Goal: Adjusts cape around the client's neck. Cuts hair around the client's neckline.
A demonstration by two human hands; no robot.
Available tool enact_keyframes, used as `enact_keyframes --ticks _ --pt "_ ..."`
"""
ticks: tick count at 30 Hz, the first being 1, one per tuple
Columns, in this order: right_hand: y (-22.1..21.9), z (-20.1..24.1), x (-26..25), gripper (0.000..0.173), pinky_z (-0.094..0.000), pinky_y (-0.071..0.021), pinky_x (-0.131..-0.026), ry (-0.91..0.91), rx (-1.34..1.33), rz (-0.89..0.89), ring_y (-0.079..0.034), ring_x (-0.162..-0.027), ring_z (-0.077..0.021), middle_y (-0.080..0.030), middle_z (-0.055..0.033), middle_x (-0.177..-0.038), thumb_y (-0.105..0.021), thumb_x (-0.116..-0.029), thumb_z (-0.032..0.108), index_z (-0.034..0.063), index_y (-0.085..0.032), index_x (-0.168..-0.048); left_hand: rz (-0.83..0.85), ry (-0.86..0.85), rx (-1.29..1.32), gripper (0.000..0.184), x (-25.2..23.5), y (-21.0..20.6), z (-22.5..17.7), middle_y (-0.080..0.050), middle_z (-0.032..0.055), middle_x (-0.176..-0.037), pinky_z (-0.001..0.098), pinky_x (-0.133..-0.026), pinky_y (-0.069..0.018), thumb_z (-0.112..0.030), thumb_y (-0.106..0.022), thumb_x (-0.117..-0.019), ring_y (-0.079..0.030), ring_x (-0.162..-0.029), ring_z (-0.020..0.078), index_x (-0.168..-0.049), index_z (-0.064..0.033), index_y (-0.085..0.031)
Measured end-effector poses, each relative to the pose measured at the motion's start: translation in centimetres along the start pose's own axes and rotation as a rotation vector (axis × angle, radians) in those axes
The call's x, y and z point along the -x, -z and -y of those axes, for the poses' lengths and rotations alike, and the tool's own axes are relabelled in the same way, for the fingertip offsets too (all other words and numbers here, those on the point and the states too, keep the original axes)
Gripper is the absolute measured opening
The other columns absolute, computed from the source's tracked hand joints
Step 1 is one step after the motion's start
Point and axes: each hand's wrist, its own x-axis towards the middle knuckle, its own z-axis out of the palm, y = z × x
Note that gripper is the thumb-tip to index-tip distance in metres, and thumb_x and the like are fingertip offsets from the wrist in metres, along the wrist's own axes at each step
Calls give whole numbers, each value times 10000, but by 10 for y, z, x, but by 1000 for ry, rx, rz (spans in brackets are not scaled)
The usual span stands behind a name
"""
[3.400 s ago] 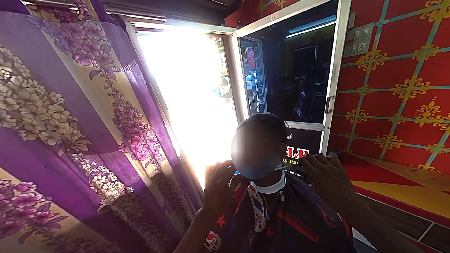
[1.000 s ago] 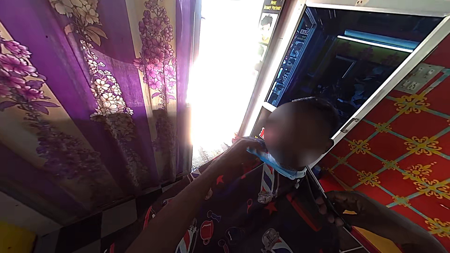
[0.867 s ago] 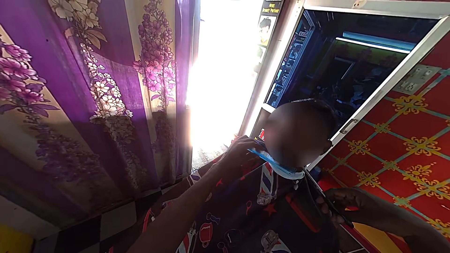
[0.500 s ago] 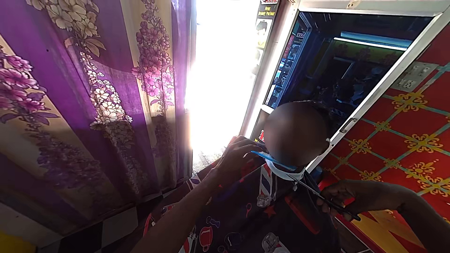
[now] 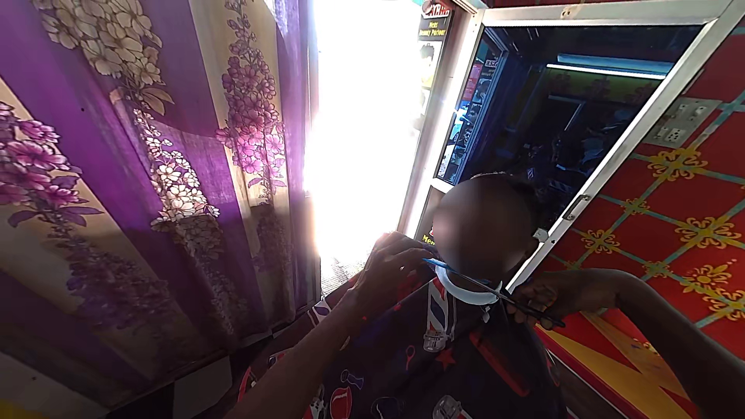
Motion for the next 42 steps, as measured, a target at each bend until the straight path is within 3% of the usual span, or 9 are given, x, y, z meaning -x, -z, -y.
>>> enact_keyframes --ticks 4,9,15,25,34,39,42 --pt "6 4 -6 354 -279 -566 -881 26 39 -3 -693 -976 -142 -702 -67 -1157 -681 -931 38 50 -631 -1281 7 -14 -24 126 0 -1 1 -742 -39 -1098 335 -893 -472 -174 -681 -979 -639 -1008 120 -1045 -188 -787" --pt "5 14 -11 299 -256 -554 -870 30 20 -27 -682 -929 -116 -704 -45 -1090 -632 -933 -39 46 -649 -1219 -1 -12 -23 133 0 -2 1 -744 -43 -1101 333 -881 -467 -155 -679 -976 -638 -996 114 -1042 -186 -790" --pt "8 8 -12 245 -250 -560 -793 34 79 -67 -687 -843 -109 -729 -41 -989 -638 -923 -53 45 -686 -1142 -5 -7 -11 132 2 -3 1 -740 -43 -1113 338 -892 -467 -158 -689 -972 -634 -1012 118 -1051 -194 -788" --pt "13 15 -13 391 -278 -554 -915 57 47 39 -687 -999 -146 -700 -69 -1145 -664 -897 -43 32 -610 -1276 -7 5 -18 117 3 -2 -1 -738 -50 -1102 345 -891 -468 -171 -699 -968 -632 -1007 117 -1038 -192 -791" --pt "8 15 -18 249 -235 -554 -767 107 85 -30 -676 -830 -91 -725 -29 -989 -632 -925 -9 55 -671 -1162 0 -5 -34 128 0 0 -2 -738 -52 -1095 341 -873 -462 -158 -692 -967 -628 -995 114 -1040 -194 -791" --pt "8 15 -16 331 -258 -558 -868 88 69 22 -686 -929 -115 -711 -48 -1089 -651 -926 -40 42 -629 -1246 8 -3 -21 125 -1 2 -4 -737 -49 -1101 340 -882 -463 -171 -685 -976 -628 -1008 116 -1043 -193 -788" --pt "5 21 -16 293 -222 -552 -808 147 89 -32 -674 -870 -81 -719 -20 -1034 -659 -929 -7 54 -657 -1215 1 -8 -19 122 -2 2 -3 -739 -50 -1094 337 -887 -468 -167 -692 -970 -632 -1009 113 -1036 -189 -793"
